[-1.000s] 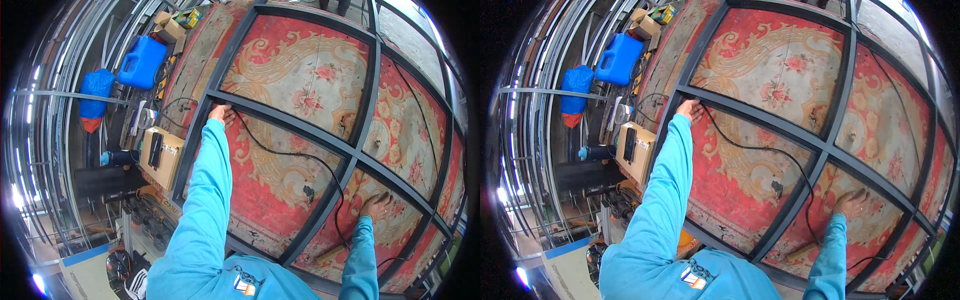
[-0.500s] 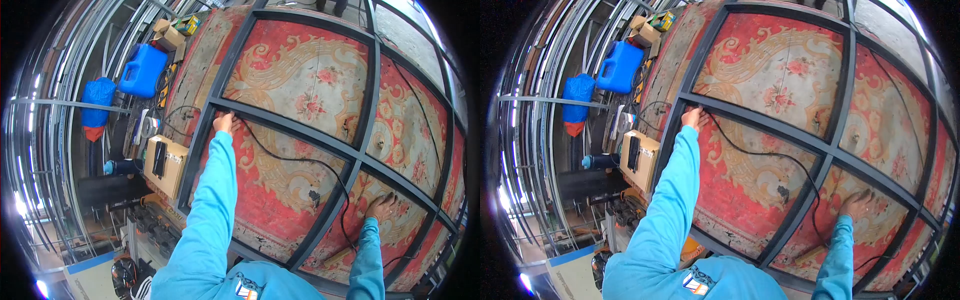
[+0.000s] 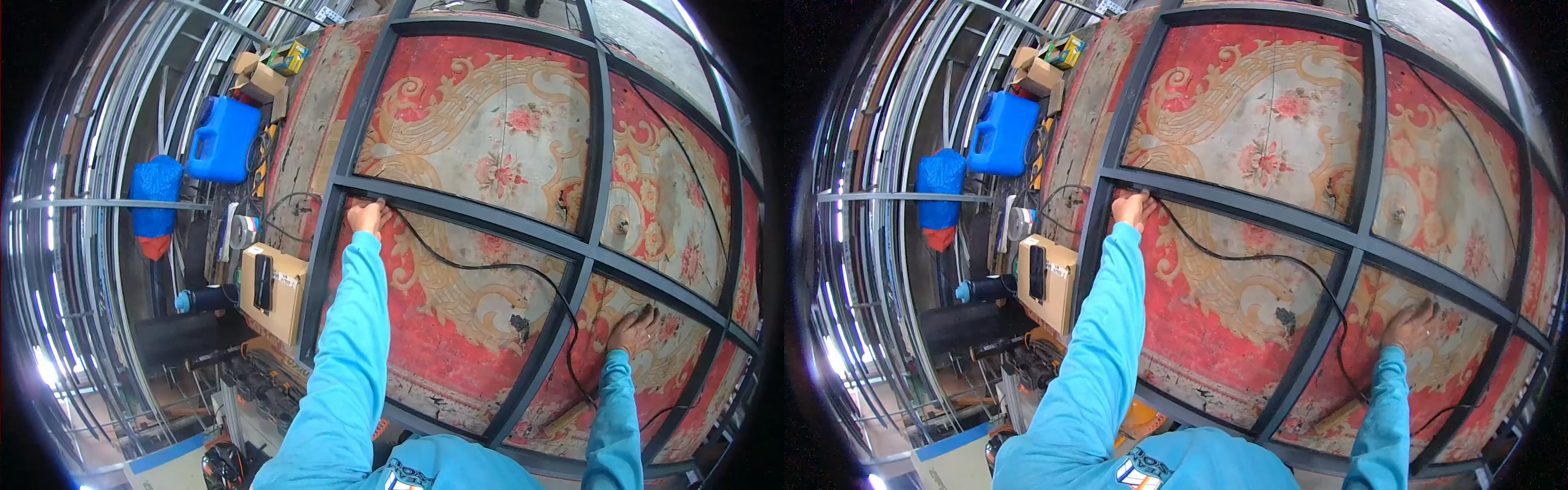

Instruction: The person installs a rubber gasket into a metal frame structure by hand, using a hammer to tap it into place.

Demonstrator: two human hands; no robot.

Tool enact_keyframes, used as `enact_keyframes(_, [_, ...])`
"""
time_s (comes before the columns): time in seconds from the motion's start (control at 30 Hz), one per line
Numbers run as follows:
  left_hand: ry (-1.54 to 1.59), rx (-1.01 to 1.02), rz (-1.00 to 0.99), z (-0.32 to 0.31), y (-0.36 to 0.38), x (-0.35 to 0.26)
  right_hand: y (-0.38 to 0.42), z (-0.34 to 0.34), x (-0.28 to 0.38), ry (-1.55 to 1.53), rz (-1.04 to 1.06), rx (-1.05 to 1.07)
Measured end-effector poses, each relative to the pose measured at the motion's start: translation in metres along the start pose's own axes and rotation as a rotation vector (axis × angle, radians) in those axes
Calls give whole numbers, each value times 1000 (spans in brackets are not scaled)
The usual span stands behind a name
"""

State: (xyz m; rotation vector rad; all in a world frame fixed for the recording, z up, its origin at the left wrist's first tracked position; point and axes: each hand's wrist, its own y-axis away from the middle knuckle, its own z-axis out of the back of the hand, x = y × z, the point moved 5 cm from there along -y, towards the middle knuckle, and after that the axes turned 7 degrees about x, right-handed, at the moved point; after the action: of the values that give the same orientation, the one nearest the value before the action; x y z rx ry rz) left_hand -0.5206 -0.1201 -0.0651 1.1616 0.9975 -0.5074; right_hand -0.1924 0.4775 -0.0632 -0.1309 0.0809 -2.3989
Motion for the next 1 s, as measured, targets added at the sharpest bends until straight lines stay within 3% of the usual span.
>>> enact_keyframes(0.17, [79, -9, 70, -5, -3, 3, 0, 1, 1, -18, 3, -5])
enact_keyframes(0.33, [29, -149, 80, -11, 5, -8, 2, 2, 3, -44, -17, 20])
enact_keyframes(0.53, [-23, -33, 75, -12, 4, -1, 2, 1, 1, -23, -38, 31])
enact_keyframes(0.67, [5, -154, 14, -11, 4, -2, 3, -1, -1, -79, -20, 13])
enact_keyframes(0.8, [-30, -103, 63, -17, 16, -6, 1, 1, 1, -70, -36, 16])
enact_keyframes(0.87, [-25, 39, 55, -16, 12, -4, 2, 1, 0, -55, -32, 2])
enact_keyframes(1.0, [1, -52, 44, -12, 8, -4, 2, 5, 4, -93, -31, 30])
